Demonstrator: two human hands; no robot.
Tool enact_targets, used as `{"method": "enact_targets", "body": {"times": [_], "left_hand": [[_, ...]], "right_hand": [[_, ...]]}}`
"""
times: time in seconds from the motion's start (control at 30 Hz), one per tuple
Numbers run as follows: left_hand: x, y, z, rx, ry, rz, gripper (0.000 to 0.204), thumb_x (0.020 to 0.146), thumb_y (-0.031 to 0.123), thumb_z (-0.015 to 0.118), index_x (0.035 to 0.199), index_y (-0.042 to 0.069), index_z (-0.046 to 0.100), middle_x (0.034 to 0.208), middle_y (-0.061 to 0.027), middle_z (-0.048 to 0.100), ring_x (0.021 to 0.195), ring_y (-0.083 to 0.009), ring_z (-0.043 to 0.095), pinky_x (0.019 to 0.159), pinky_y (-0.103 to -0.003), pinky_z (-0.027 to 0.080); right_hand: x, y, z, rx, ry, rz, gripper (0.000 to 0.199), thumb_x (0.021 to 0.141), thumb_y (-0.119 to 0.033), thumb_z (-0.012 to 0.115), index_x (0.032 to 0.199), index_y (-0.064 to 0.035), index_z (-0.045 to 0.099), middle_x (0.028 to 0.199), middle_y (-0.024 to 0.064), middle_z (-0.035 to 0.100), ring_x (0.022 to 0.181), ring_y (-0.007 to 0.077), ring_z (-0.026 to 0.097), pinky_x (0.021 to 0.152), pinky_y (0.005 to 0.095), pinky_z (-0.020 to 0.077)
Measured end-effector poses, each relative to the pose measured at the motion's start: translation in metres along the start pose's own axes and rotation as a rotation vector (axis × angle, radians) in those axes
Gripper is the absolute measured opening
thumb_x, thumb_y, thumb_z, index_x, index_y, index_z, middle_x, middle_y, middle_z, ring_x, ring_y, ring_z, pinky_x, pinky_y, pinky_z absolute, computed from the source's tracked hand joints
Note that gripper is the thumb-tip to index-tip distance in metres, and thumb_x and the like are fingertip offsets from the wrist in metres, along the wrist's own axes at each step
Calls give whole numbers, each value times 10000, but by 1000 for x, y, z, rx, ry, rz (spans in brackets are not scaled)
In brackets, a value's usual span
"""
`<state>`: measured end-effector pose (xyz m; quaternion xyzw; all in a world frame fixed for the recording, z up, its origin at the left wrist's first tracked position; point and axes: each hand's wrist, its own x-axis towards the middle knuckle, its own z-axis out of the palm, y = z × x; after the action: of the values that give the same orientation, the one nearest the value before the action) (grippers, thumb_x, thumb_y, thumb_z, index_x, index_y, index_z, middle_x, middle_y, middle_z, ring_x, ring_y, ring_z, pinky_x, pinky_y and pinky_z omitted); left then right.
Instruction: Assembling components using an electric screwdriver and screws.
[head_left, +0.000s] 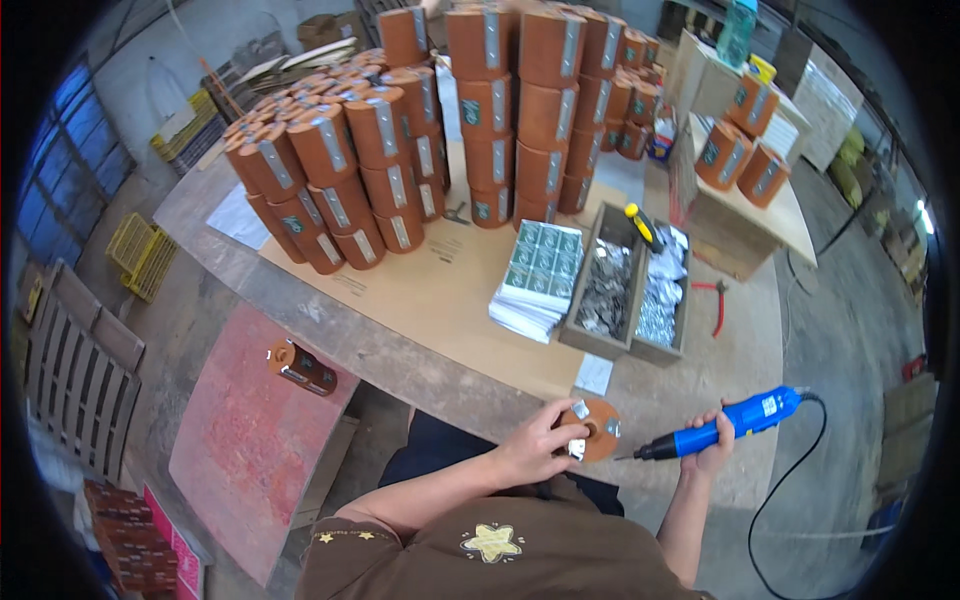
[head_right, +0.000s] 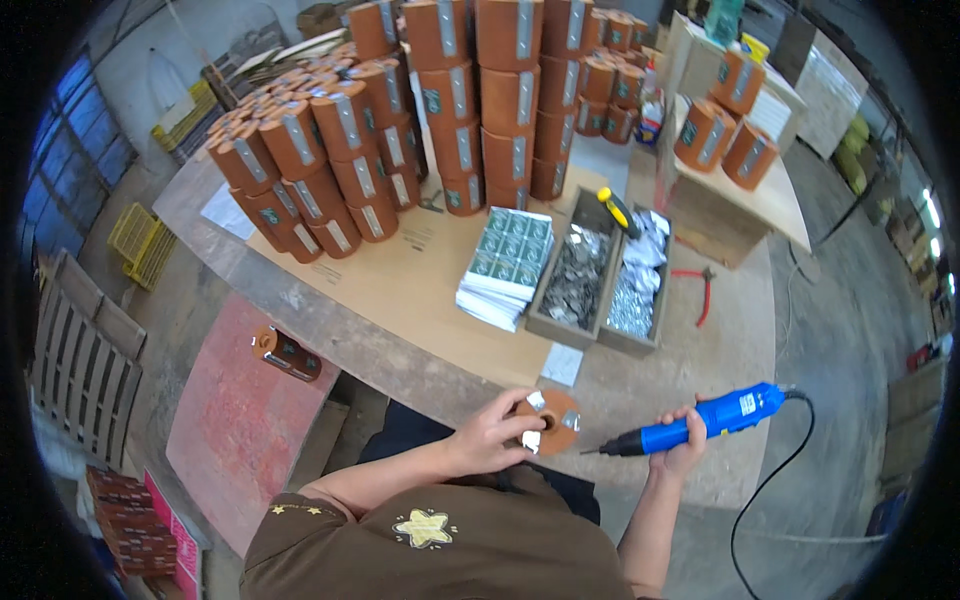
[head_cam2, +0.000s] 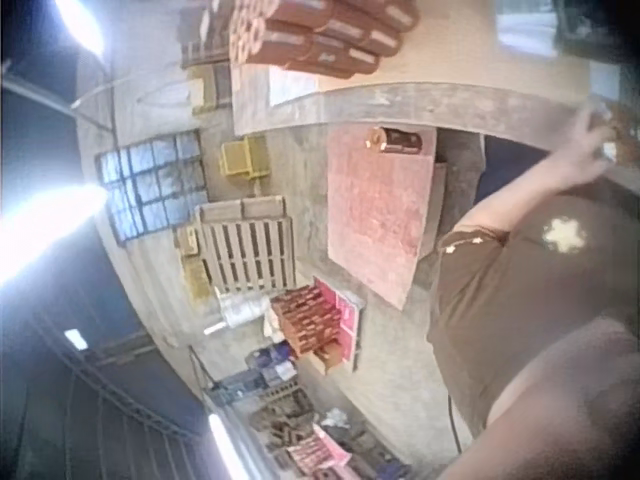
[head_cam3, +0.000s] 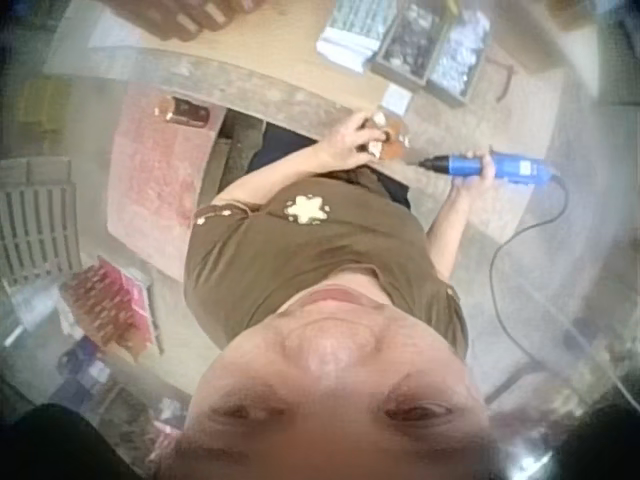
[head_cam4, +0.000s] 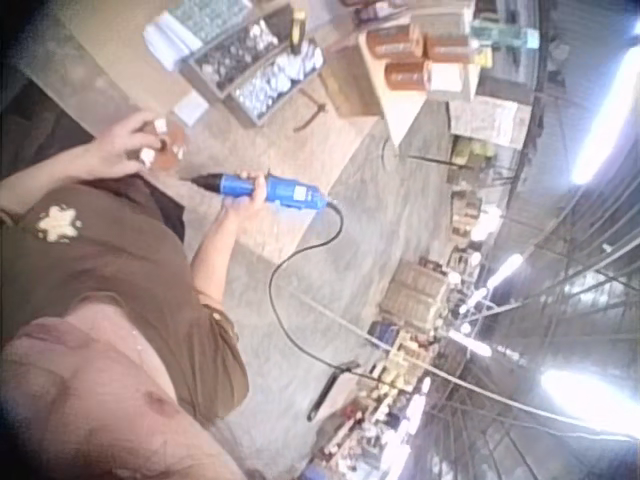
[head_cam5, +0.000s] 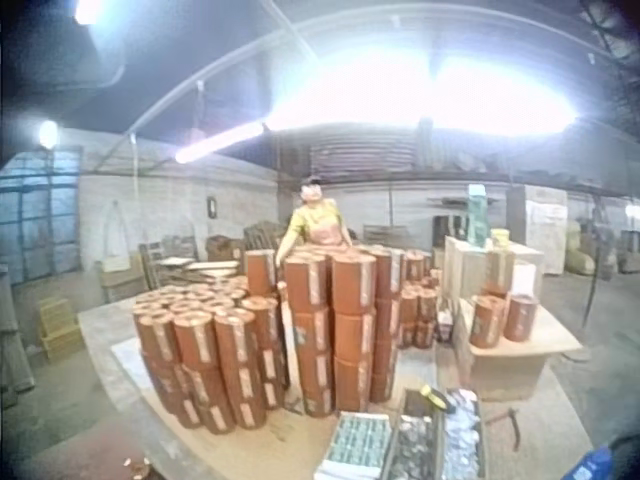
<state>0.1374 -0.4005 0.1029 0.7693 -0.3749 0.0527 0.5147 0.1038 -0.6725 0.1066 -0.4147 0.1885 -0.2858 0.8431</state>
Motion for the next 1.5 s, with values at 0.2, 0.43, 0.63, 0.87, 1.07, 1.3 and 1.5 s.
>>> {"method": "enact_targets", "body": {"times": [0.2,0.43,0.63,0.87,1.07,1.3,1.5], "left_hand": [[19,23,-62,-34,148,-15,427,541,80,780,928,51,602,1142,-169,436,935,-239,539,737,-294,481],[94,47,-215,418,432,175,483,514,124,794,955,57,609,1096,-148,471,1016,-261,503,838,-348,444],[160,42,-342,609,806,28,422,574,108,778,937,25,579,958,-59,519,865,-141,540,707,-256,490],[243,-10,-439,635,930,-202,445,559,229,773,916,9,625,845,-103,639,750,-149,604,666,-265,479],[291,-70,-467,881,866,-400,458,553,282,762,923,44,637,855,-84,649,820,-188,615,760,-296,462],[313,-116,-492,867,853,-490,483,557,283,765,961,57,626,901,-92,638,851,-205,605,776,-308,455],[306,-122,-491,839,819,-419,597,605,320,734,1095,50,528,1015,-143,577,949,-242,561,826,-326,435]], "right_hand": [[19,17,-17,49,67,95,333,728,-183,564,1023,-81,447,653,20,489,551,139,491,534,301,432],[35,34,-40,108,136,169,278,728,-195,564,969,-96,468,638,17,472,533,143,464,515,298,417],[38,43,-50,131,197,199,239,731,-196,555,935,-98,476,634,17,471,535,146,469,504,302,421],[38,42,-48,73,244,203,235,736,-194,554,936,-99,476,618,19,470,518,141,463,492,290,421],[36,40,-41,37,283,201,228,740,-201,543,929,-97,469,617,14,466,523,133,464,498,287,423],[39,42,-27,-36,333,202,217,729,-211,546,892,-86,476,627,13,456,527,128,454,487,275,420],[38,42,-32,-51,330,212,227,731,-210,547,907,-87,474,624,16,462,522,128,457,485,277,421]]}}
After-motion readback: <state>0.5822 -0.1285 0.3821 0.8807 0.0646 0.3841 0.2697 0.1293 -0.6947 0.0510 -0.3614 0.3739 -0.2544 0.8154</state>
